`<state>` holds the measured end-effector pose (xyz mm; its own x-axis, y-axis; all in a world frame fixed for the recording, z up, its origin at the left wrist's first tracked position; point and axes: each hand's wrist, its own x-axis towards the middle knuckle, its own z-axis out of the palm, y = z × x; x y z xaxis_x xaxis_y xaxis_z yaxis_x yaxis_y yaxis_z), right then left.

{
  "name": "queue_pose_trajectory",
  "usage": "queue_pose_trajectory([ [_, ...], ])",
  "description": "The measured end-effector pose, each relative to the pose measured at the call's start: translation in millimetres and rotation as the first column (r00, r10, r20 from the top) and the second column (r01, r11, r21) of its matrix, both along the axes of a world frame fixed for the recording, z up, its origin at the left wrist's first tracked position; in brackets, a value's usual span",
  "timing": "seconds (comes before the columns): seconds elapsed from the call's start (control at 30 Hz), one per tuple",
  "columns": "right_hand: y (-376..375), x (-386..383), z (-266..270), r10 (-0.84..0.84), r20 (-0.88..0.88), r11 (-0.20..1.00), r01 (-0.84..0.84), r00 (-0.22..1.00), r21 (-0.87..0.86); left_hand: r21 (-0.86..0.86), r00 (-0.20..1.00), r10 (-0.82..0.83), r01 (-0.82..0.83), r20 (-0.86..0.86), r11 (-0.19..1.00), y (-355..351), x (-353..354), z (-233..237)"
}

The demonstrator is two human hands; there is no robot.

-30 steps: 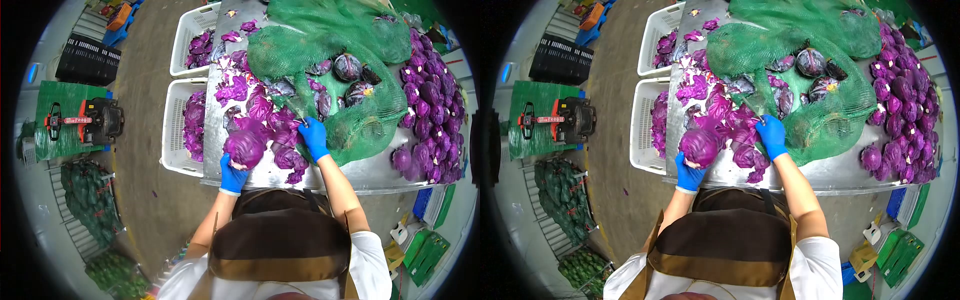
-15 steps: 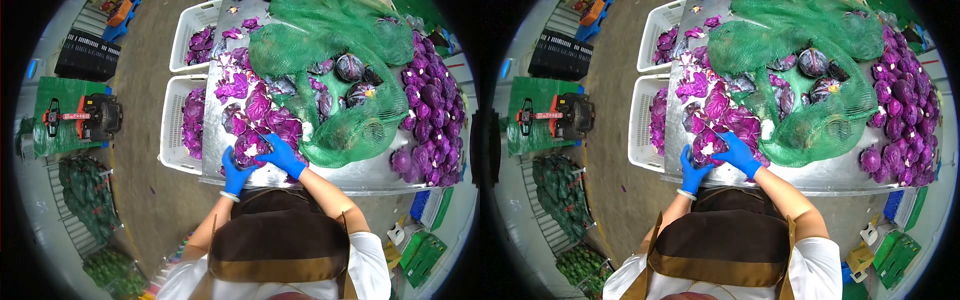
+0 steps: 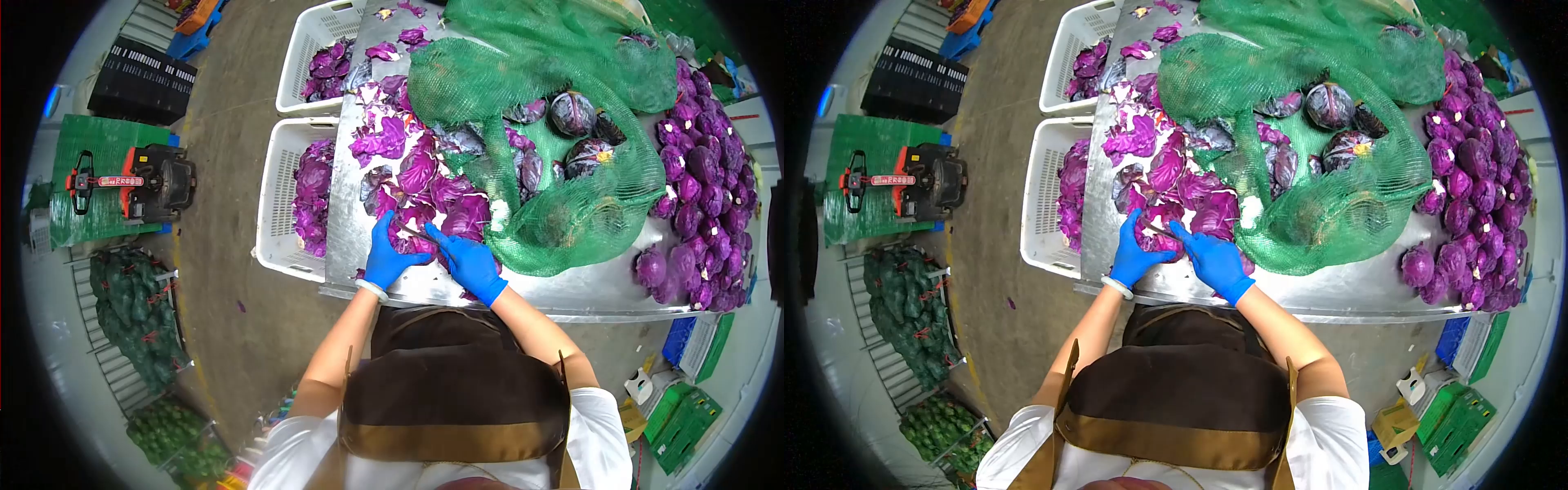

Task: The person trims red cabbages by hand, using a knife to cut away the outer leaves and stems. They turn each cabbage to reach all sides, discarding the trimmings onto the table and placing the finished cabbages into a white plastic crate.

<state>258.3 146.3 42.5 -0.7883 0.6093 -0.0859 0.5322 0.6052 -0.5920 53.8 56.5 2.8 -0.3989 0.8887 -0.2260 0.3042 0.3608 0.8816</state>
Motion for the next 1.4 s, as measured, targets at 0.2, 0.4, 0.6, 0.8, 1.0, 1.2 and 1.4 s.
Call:
queue_pose_trajectory([
  [0.2,6.3,-12.0,-2.0,0.010,0.080,0.986,-0.023,0.997,0.165,0.005,0.996,-0.005,0.006,-0.091,1.000,2.8,4.4,6.4],
  [0.4,11.3,-32.6,-17.9,-0.069,0.022,0.996,0.068,0.997,0.066,0.091,0.990,0.031,-0.019,-0.135,0.996,5.9,12.5,-1.3],
  [0.6,28.7,-47.1,-25.5,-0.389,-0.023,0.914,0.382,0.921,-0.140,0.024,0.969,-0.007,0.013,-0.247,1.000,1.5,29.1,17.0],
  [0.8,45.0,-27.5,-43.8,-0.433,0.030,0.848,0.418,0.901,-0.327,0.208,0.980,-0.181,0.194,-0.084,0.959,-23.1,-3.5,-10.3],
  [1.0,15.7,-5.0,-58.9,-0.574,0.061,0.739,0.548,0.817,-0.392,0.028,0.837,0.105,-0.142,0.536,0.989,-57.0,-3.7,0.6],
  [1.2,34.1,18.4,0.0,-0.382,-0.153,0.920,0.359,0.911,-0.160,0.056,0.968,0.229,-0.224,-0.108,0.973,-26.2,20.4,-19.2],
  [1.4,20.8,23.2,30.4,0.078,-0.078,0.991,-0.069,0.994,0.111,-0.001,0.982,0.110,-0.111,-0.155,0.994,-6.0,12.9,16.9],
])
